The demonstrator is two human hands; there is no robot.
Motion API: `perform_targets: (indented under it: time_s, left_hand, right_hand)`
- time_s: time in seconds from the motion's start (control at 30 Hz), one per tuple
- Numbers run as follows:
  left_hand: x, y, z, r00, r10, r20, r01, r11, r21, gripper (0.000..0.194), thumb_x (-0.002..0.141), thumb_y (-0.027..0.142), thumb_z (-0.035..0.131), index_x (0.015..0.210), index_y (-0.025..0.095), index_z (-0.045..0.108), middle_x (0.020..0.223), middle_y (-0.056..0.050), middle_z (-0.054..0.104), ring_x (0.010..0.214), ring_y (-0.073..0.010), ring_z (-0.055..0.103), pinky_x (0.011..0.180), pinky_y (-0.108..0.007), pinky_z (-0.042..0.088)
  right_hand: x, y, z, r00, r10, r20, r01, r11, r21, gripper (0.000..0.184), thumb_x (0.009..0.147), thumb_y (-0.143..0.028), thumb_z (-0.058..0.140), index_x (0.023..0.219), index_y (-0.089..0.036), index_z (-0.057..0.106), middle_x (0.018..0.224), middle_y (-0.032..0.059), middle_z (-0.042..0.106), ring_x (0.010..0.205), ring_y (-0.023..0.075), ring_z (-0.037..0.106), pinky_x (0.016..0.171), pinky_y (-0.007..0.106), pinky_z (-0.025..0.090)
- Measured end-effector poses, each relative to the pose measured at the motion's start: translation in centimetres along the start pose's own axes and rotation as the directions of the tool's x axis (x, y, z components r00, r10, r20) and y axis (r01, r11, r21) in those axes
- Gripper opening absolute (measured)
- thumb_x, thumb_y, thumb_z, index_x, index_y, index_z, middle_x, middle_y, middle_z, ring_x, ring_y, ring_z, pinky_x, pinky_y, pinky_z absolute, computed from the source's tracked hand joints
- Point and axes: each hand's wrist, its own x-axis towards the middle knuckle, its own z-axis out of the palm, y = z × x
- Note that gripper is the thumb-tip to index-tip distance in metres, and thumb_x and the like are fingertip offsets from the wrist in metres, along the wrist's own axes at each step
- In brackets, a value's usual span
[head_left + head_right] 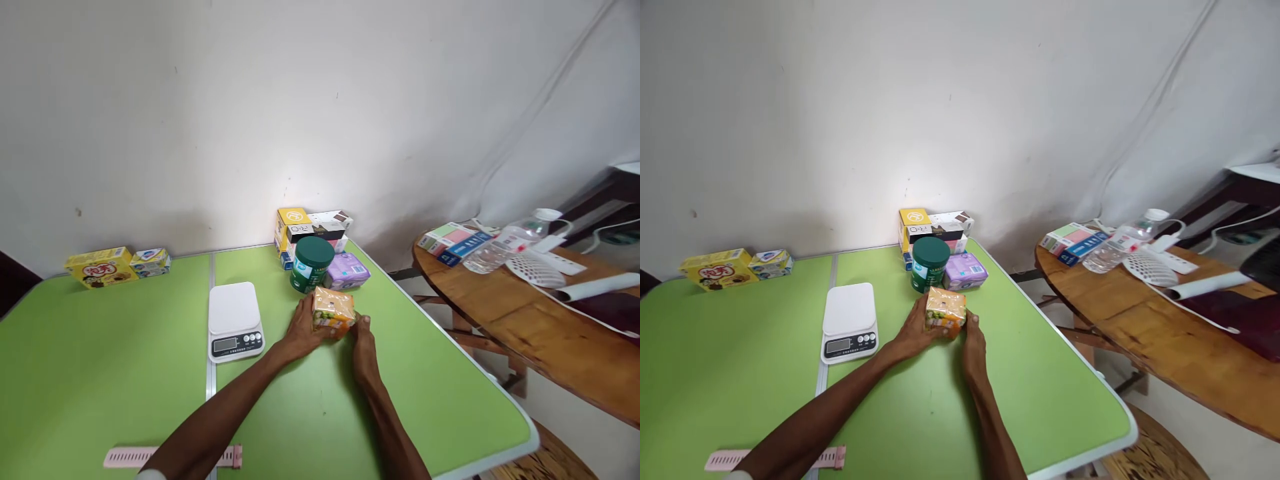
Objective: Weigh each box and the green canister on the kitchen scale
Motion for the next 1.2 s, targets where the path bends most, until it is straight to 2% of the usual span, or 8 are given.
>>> perform_targets:
  time_s: [0.1,0.23,0.43,0.57,0.67,1.0,1.1,1.2]
  left_hand:
    - [-2.1,-0.1,-1.0,1.0,0.006,-0.028,-0.003,0.993,0.118,0.078,0.074,0.022,0.082,0.144,0.021,0.047,0.14,-0.015,0.058,0.133,-0.0354,0.054,0.115,-0.053,0.043]
    - [-5.1,1.6,-3.8,0.99,0.112,-0.081,-0.088,0.963,0.256,0.065,0.088,0.032,0.071,0.146,0.02,0.043,0.135,-0.016,0.058,0.128,-0.0334,0.056,0.112,-0.051,0.046]
    - [-7.8,5.0,-11.5,0.959,0.076,-0.273,0.028,0.933,0.36,0.065,0.089,0.036,0.072,0.145,0.02,0.043,0.133,-0.015,0.059,0.125,-0.0316,0.058,0.106,-0.046,0.048]
    - [-8.7,4.7,-15.9,0.925,0.013,-0.381,0.136,0.922,0.363,0.062,0.084,0.039,0.076,0.138,0.021,0.051,0.129,-0.014,0.063,0.12,-0.0332,0.062,0.104,-0.047,0.049]
    - [-9.3,3.7,-18.1,0.914,-0.016,-0.405,0.18,0.912,0.37,0.062,0.082,0.04,0.078,0.136,0.02,0.054,0.127,-0.015,0.066,0.12,-0.0359,0.063,0.105,-0.051,0.047]
    - [-9.8,2.6,-19.7,0.93,-0.082,-0.358,0.217,0.909,0.357,0.069,0.083,0.045,0.077,0.142,0.017,0.052,0.136,-0.018,0.064,0.132,-0.0383,0.057,0.115,-0.057,0.041]
    - [-10.6,2.0,-20.7,0.932,-0.081,-0.354,0.203,0.925,0.321,0.092,0.075,0.04,0.085,0.154,0.018,0.043,0.154,-0.02,0.053,0.146,-0.0402,0.046,0.122,-0.06,0.032]
    - [-12.7,0.3,-22.8,0.918,-0.168,-0.36,0.223,0.968,0.117,0.102,0.067,0.038,0.092,0.156,0.022,0.042,0.16,-0.021,0.046,0.145,-0.0391,0.049,0.12,-0.06,0.037]
  right_hand:
    - [-2.6,0.2,1.7,0.999,0.004,-0.048,-0.004,1.0,0.006,0.078,0.092,-0.084,0.041,0.119,-0.017,0.071,0.123,0.0135,0.074,0.115,0.0319,0.066,0.102,0.046,0.048]
    - [-4.5,-1.3,4.9,0.998,-0.022,-0.058,0.023,1.0,0.016,0.073,0.092,-0.08,0.044,0.116,-0.016,0.07,0.116,0.0131,0.075,0.108,0.0314,0.066,0.095,0.045,0.05]
    - [-4.6,-5.0,12.5,0.957,-0.207,0.202,0.193,0.977,0.088,0.065,0.097,-0.074,0.044,0.123,-0.019,0.068,0.122,0.0128,0.072,0.11,0.0294,0.066,0.097,0.044,0.051]
    - [-4.5,-5.8,17.2,0.891,-0.289,0.349,0.295,0.955,0.039,0.059,0.103,-0.069,0.035,0.12,-0.023,0.068,0.119,0.0107,0.072,0.11,0.0272,0.063,0.1,0.044,0.049]
    - [-4.7,-5.7,19.2,0.86,-0.315,0.402,0.355,0.934,-0.028,0.058,0.104,-0.068,0.031,0.112,-0.024,0.068,0.112,0.0097,0.072,0.107,0.027,0.062,0.1,0.045,0.048]
    - [-4.5,-4.7,20.2,0.822,-0.346,0.453,0.461,0.871,-0.171,0.064,0.104,-0.069,0.024,0.104,-0.024,0.069,0.104,0.0104,0.072,0.102,0.0281,0.061,0.102,0.049,0.046]
    - [-3.3,-3.0,18.8,0.876,-0.291,0.385,0.372,0.915,-0.154,0.071,0.099,-0.076,0.032,0.123,-0.021,0.07,0.13,0.0149,0.07,0.126,0.0317,0.057,0.112,0.053,0.041]
    - [-2.1,-0.7,16.7,0.957,-0.169,0.234,0.205,0.969,-0.137,0.082,0.096,-0.079,0.033,0.14,-0.017,0.063,0.152,0.0177,0.057,0.142,0.0334,0.05,0.119,0.055,0.035]
